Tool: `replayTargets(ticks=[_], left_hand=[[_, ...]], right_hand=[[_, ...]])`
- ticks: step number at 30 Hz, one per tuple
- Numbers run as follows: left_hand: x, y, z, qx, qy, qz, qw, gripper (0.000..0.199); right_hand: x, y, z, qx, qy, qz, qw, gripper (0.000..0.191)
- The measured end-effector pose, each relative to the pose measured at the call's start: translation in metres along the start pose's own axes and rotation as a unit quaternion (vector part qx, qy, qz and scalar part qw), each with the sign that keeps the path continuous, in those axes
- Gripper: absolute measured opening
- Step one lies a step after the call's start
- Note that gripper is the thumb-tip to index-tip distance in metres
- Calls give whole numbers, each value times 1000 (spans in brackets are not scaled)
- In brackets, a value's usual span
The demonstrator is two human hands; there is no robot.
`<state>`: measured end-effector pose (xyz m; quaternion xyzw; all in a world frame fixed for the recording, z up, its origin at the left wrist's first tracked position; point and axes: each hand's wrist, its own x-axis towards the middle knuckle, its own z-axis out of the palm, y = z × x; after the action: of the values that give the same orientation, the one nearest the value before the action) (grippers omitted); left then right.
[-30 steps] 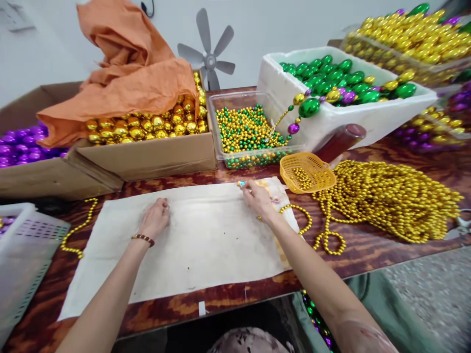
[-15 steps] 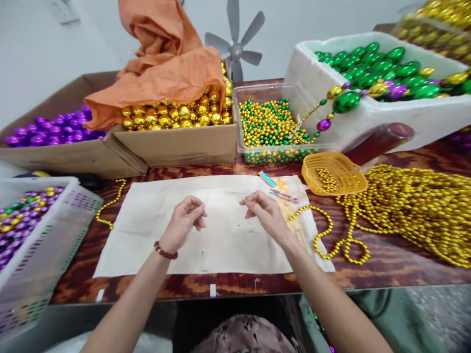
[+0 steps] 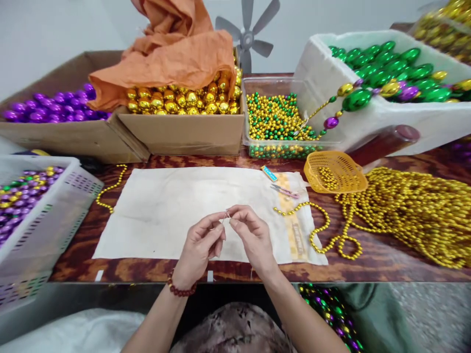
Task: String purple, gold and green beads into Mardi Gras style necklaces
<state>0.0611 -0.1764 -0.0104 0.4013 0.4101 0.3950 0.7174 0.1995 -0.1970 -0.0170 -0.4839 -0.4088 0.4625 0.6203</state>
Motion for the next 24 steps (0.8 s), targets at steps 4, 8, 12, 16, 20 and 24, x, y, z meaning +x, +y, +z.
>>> replayTargets(ticks=[4, 8, 12, 16, 20, 24], left_hand=[[-1, -2, -2, 10, -2, 12, 1000, 29], [1, -5, -5, 13, -3, 17, 1000, 27], [2, -8, -8, 24, 0, 24, 999, 25], [2, -10, -9, 43, -1, 42, 998, 24], [2, -11, -9, 62, 5, 47, 997, 26], [2, -12, -10, 66, 5, 48, 997, 27]], right_hand=[[-1, -2, 3, 5, -4, 0, 1000, 12], [-2, -3, 5, 0, -1, 6, 1000, 12], [-3, -4, 4, -7, -3, 10, 1000, 12], [-3, -4, 4, -16, -4, 4, 1000, 13], [-2, -4, 4, -20, 0, 8, 1000, 13], [-2, -4, 4, -11, -3, 10, 1000, 13]])
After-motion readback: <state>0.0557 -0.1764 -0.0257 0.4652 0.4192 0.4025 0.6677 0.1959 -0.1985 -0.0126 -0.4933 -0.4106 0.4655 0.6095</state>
